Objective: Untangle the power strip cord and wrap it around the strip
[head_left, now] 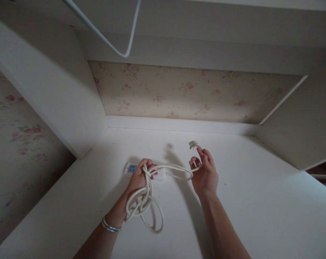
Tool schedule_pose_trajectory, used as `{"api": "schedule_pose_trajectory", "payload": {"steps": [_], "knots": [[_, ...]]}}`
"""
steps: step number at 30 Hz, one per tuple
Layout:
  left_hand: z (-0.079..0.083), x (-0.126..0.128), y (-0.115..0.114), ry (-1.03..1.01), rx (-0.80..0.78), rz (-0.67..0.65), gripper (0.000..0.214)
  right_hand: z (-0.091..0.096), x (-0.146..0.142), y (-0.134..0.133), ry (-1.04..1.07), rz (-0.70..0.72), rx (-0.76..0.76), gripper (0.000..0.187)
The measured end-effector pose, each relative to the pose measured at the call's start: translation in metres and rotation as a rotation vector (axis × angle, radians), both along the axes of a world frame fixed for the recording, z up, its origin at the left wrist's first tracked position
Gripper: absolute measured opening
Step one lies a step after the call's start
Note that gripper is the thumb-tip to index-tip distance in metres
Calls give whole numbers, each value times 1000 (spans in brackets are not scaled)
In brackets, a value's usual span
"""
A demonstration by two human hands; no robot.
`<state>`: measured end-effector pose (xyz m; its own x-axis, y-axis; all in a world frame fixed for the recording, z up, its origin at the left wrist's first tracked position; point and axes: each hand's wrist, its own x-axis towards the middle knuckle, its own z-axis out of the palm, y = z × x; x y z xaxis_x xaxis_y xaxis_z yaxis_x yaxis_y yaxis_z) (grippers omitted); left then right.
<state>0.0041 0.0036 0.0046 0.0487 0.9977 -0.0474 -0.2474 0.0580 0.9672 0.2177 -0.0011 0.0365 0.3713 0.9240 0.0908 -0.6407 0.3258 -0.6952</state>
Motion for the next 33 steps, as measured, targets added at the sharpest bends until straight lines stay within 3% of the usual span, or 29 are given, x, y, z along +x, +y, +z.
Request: {"api": "schedule_pose_trajectory", "payload": {"steps": [4,9,12,17,21,23,26,28,33], "knots": [[0,1,-3,-45,36,3,27,-5,2,3,14,108,-72,25],[6,1,-5,-38,96,52,27,-19,-7,5,-281,242,-179,47],[9,-1,-4,26,105,113,28,-22,-10,0,-420,398,-99,51],[7,-3,-1,7,106,230,31,-19,3,-7,-482,651,29,63],[6,-4,1,-35,127,326,29,-14,9,-10,-641,855,134,91],[7,-4,2,-57,131,348,27,-12,8,-11,-722,828,125,85],[5,-5,4,-77,117,357,27,-11,4,-9,-815,652,29,50],[3,-5,6,-77,102,374,28,-13,2,-6,-882,542,3,38],[0,-5,7,-6,87,353,31,-24,-4,1,-1064,192,32,35]]}}
